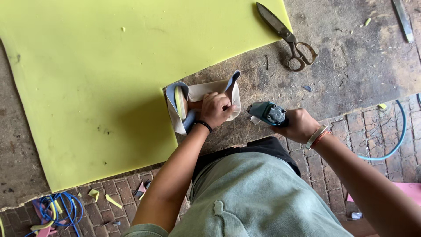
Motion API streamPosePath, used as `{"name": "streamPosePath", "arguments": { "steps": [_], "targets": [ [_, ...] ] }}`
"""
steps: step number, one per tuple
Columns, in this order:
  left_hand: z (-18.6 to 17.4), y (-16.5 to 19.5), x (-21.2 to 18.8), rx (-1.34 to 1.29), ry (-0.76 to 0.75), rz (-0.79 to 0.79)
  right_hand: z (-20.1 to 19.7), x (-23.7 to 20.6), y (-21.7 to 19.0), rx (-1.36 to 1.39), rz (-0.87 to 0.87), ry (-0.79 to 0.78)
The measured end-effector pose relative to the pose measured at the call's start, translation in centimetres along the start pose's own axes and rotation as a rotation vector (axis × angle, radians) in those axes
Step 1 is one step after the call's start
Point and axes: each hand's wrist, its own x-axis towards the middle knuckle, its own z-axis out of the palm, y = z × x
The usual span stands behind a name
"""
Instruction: The person places a foam pad on a wooden board, wraps fabric around the pad and board, folds the fabric edges over the back, and uses a pneumatic nail gun to staple the fabric in place, trimming excess fabric with scissors.
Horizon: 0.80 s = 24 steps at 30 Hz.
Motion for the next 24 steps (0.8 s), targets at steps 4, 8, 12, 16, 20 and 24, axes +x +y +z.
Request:
{"name": "streamPosePath", "arguments": {
  "steps": [4,8,12,16,20,24],
  "targets": [
    [0.6,-0.1,0.1,0.01,0.061,0.019,-0.4,1.0,-0.4,0.139,-0.251,0.074],
    [0.8,0.1,0.0,0.038,0.085,0.012,0.2,2.9,-1.3,0.022,-0.207,0.057],
    [0.8,0.0,0.0,0.046,0.073,0.02,0.7,4.0,-1.8,-0.072,-0.099,0.051],
    [1.0,0.0,0.3,0.069,0.073,0.012,0.7,4.7,-1.8,-0.213,0.069,-0.098],
    [1.0,0.1,0.4,0.082,0.039,-0.016,0.6,4.7,-1.8,-0.188,0.122,-0.125],
    [1.0,0.2,0.4,0.106,0.05,-0.023,1.3,3.8,-2.3,-0.177,0.107,-0.109]
  ]
}}
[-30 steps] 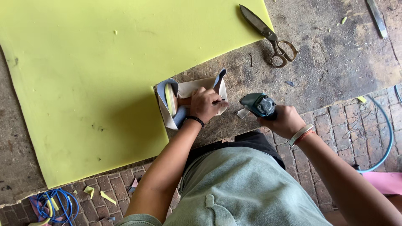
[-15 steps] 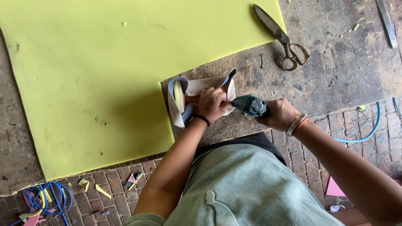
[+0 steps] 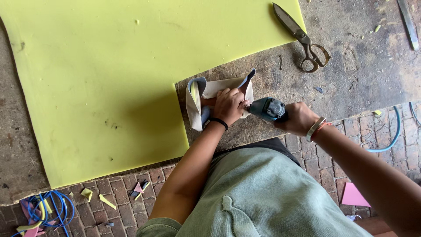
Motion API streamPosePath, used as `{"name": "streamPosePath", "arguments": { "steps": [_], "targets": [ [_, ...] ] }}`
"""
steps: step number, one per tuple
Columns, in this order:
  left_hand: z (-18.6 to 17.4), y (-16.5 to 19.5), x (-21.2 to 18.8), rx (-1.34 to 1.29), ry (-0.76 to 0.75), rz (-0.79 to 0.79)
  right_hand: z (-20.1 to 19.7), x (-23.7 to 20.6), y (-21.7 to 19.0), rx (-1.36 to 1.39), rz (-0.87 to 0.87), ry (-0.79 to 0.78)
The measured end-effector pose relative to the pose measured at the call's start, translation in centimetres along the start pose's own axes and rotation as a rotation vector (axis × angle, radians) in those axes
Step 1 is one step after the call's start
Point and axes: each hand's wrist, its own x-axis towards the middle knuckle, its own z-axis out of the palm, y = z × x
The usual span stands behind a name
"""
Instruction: The person places a foam pad on a wooden board, wraps fabric around the pad and board, folds the fabric edges over the back, and uses a pneumatic nail gun to staple the fabric in place, trimming excess fabric with scissors.
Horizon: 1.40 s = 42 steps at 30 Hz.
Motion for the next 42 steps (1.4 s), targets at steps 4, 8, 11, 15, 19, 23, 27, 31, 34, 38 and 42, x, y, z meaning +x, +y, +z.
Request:
{"name": "streamPosePath", "arguments": {
  "steps": [4,8,11,15,19,23,27,31,34,38,42],
  "targets": [
    [0.5,-0.2,0.1,-0.01,0.018,-0.002,0.9,-0.4,-0.6,-0.03,-0.015,0.057],
    [0.3,-0.9,0.0,-0.085,-0.042,-0.047,0.6,-0.9,0.1,0.098,0.014,0.082],
    [-1.4,-1.1,-0.6,-0.274,-0.022,-0.12,-0.1,-2.4,1.5,0.083,0.039,0.256],
    [-4.4,0.5,-2.5,0.143,-0.098,-0.083,-1.4,-2.7,2.9,0.029,0.079,0.496],
    [-5.3,1.1,-2.4,0.26,-0.196,0.013,-2.7,-1.7,3.8,-0.038,0.101,0.478],
    [-4.1,-0.3,-1.4,0.083,-0.253,0.086,-1.9,-1.2,2.5,0.131,0.097,0.421],
    [-2.8,-1.9,-1.7,-0.082,-0.068,0.127,-0.8,-0.2,0.5,0.212,-0.087,0.496],
    [-2.1,-2.4,-2.1,-0.175,0.009,0.112,-0.2,0.0,-0.8,0.326,0.015,0.365],
    [-1.6,-2.4,-1.5,-0.173,0.019,-0.063,0.5,-1.4,-1.3,0.475,0.125,0.196],
    [-0.9,-1.8,-0.9,-0.16,0.113,-0.098,1.5,-3.9,-1.7,0.493,0.141,0.216],
    [-0.3,-1.1,-0.6,-0.178,0.212,-0.131,2.1,-4.7,-2.8,0.426,0.216,0.184]
  ]
}}
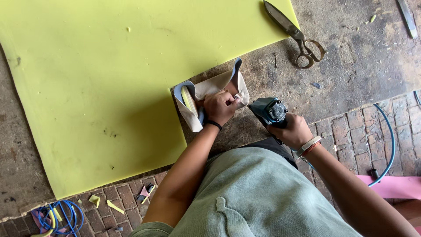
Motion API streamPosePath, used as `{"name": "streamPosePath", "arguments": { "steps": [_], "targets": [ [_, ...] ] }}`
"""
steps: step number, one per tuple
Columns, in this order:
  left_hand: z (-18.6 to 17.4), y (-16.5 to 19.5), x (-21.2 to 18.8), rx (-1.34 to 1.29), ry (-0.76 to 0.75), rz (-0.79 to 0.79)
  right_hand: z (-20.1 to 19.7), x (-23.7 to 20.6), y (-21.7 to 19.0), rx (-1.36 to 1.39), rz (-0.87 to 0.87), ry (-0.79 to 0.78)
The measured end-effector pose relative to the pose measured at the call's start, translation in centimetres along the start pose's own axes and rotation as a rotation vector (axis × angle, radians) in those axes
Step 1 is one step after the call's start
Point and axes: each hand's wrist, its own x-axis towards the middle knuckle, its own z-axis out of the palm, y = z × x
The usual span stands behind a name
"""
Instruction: The person places a foam pad on a wooden board, wraps fabric around the pad and board, folds the fabric edges over the back, and uses a pneumatic nail gun to staple the fabric in place, trimming excess fabric with scissors.
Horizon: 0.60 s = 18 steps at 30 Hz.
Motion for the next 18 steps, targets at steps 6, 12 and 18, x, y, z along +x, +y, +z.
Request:
{"name": "streamPosePath", "arguments": {
  "steps": [6,12,18],
  "targets": [
    [0.0,0.5,0.1,-0.002,0.043,-0.013,1.0,-0.4,-1.5,0.023,0.022,0.03],
    [0.5,0.5,0.0,-0.014,0.058,-0.095,1.9,0.3,-3.0,-0.007,0.002,0.065],
    [1.2,0.0,0.0,0.016,0.142,-0.011,1.5,1.0,-3.7,-0.013,0.05,0.065]
  ]
}}
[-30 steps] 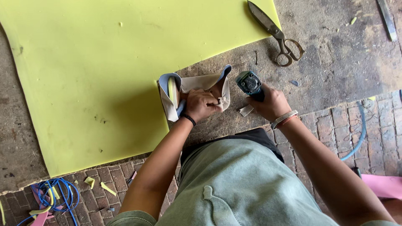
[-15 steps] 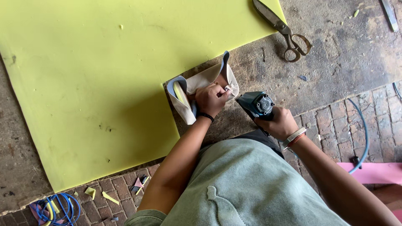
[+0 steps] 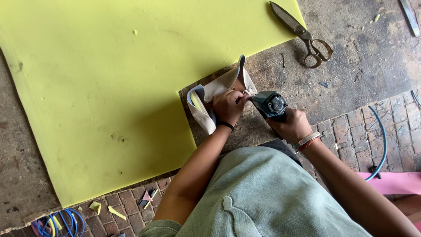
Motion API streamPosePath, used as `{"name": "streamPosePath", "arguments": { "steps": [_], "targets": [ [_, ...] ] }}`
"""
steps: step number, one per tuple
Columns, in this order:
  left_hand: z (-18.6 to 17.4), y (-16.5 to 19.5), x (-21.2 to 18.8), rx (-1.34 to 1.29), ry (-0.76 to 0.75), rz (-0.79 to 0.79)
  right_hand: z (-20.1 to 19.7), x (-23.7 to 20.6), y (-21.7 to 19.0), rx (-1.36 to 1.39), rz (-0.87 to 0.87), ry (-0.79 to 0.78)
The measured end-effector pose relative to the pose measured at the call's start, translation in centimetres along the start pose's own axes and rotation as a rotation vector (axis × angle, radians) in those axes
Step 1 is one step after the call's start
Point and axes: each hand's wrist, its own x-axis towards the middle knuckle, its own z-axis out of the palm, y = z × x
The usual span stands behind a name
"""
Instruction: The person places a foam pad on a wooden board, wraps fabric around the pad and board, folds the fabric edges over the back, and uses a pneumatic nail gun to staple the fabric in place, trimming excess fabric with scissors.
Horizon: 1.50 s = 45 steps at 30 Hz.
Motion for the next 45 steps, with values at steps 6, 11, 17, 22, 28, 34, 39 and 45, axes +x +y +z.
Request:
{"name": "streamPosePath", "arguments": {
  "steps": [6,11,17,22,28,34,39,45],
  "targets": [
    [0.6,-0.8,-0.3,0.045,-0.027,-0.017,-0.1,1.6,-0.2,-0.084,-0.009,-0.025],
    [0.2,-0.5,0.1,0.048,-0.024,0.009,0.1,2.4,-0.2,-0.106,-0.049,0.003],
    [-2.0,1.3,0.0,0.18,-0.047,0.02,-0.2,3.2,0.3,-0.041,-0.062,-0.02],
    [-2.8,0.3,0.6,0.336,0.015,0.11,-0.2,4.2,0.4,-0.028,-0.013,-0.098],
    [-1.5,-0.8,1.1,0.287,-0.034,-0.064,-2.7,4.3,2.8,0.002,-0.141,-0.027],
    [-0.5,-1.4,1.5,0.292,-0.116,-0.242,-7.3,5.0,5.3,-0.164,-0.178,-0.022],
    [0.0,-2.3,1.7,0.281,-0.074,-0.201,-5.2,5.4,2.5,-0.06,-0.022,-0.272],
    [0.6,-1.9,1.8,0.217,0.101,-0.119,-1.6,5.6,-0.9,0.035,-0.168,-0.134]
  ]
}}
